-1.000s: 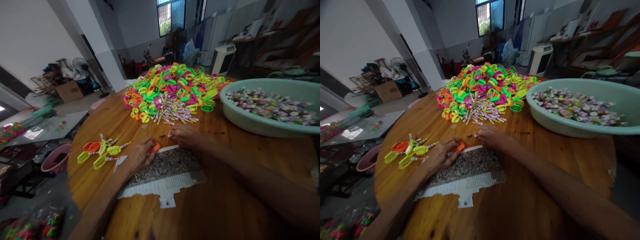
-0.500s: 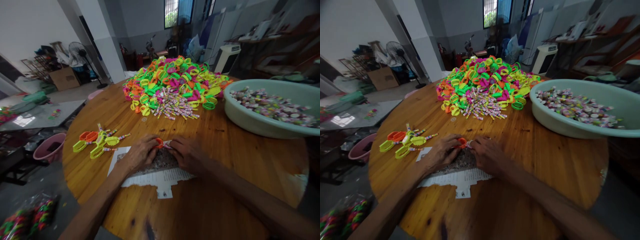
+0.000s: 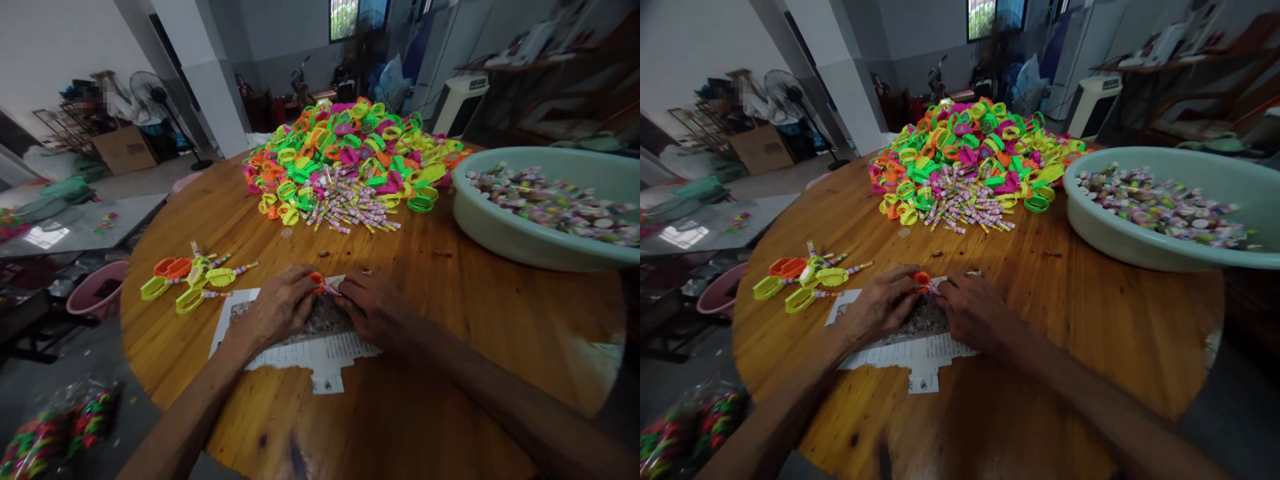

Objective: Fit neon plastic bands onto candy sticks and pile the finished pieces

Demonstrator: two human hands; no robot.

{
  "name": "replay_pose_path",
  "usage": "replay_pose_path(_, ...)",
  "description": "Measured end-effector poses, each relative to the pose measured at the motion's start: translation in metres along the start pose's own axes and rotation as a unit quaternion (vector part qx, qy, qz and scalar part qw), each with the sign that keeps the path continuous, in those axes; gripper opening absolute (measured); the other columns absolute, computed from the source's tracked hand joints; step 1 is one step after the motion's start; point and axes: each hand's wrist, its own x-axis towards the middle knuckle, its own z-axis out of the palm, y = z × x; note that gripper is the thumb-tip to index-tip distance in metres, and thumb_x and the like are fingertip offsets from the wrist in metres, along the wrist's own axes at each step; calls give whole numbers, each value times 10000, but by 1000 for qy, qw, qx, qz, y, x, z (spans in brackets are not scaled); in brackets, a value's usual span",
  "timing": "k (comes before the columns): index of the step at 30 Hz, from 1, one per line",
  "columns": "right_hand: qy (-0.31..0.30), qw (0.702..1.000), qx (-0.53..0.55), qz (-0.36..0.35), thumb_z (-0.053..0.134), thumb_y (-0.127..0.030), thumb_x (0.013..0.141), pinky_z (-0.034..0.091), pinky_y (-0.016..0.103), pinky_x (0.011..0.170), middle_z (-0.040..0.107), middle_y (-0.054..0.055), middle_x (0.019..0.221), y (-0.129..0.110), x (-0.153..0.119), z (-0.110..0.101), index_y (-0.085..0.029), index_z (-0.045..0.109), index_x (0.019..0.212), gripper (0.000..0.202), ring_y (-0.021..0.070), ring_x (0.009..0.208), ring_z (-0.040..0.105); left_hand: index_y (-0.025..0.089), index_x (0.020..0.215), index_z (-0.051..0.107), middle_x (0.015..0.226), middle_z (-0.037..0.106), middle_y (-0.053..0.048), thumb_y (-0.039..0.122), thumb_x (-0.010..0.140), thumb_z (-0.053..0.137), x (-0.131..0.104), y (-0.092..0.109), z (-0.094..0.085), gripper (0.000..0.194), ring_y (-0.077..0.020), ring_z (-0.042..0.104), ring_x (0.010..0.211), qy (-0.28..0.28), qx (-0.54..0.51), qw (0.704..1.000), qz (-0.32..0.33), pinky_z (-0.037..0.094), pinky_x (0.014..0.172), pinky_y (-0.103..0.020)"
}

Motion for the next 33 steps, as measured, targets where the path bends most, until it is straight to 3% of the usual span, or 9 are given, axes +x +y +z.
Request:
replay_pose_path(5,-38,995,-91,-27,488,-168,932,344,347,723,610,103,903,-2,0,1,-144,640,915,155,203,789,506,144,1087,642,1196,642,-122,120,927,500,1,4,-2,216,-199,614,1101,13,-39,999,-14,527,961,-370)
replay_pose_path(12,-5,1000,15,-12,436,-186,969,355,316,700,584,76,862,2,0,1,-143,600,880,192,174,757,502,149,1078,647,1200,642,-129,125,926,517,0,0,5,202,-208,624,1086,30,-40,999,-6,541,931,-369)
replay_pose_path(21,-5,1000,20,-13,442,-181,954,345,320,696,569,68,866,5,-1,3,-152,585,887,161,172,751,481,134,1060,667,1175,643,-134,117,921,536,1,-1,5,191,-227,608,1104,22,-32,999,3,542,934,-390)
replay_pose_path(25,-27,999,-25,-28,477,-155,916,351,337,715,575,73,873,3,0,4,-157,601,889,127,187,766,486,149,1051,666,1218,630,-130,121,928,525,0,2,4,189,-216,606,1121,19,-38,999,-3,538,941,-375)
replay_pose_path(28,-39,996,-67,-44,485,-110,872,351,352,713,585,89,889,-1,1,1,-155,619,890,143,205,777,497,157,1132,626,1206,643,-112,148,943,522,-1,6,3,215,-189,614,1122,18,-60,997,-41,524,964,-347)
replay_pose_path(31,-52,993,-91,-58,486,-82,823,346,359,684,590,101,880,-4,2,-3,-146,636,884,174,220,766,506,146,1257,539,1132,679,-94,253,961,546,2,12,4,315,-173,648,1029,26,-71,988,-136,529,902,-320)
replay_pose_path(33,-58,992,-96,-55,493,-86,805,348,361,672,595,108,886,-5,3,-4,-140,643,900,186,223,753,507,137,1242,537,1071,691,-90,334,971,536,7,16,7,334,-187,656,962,16,-69,979,-191,525,850,-333)
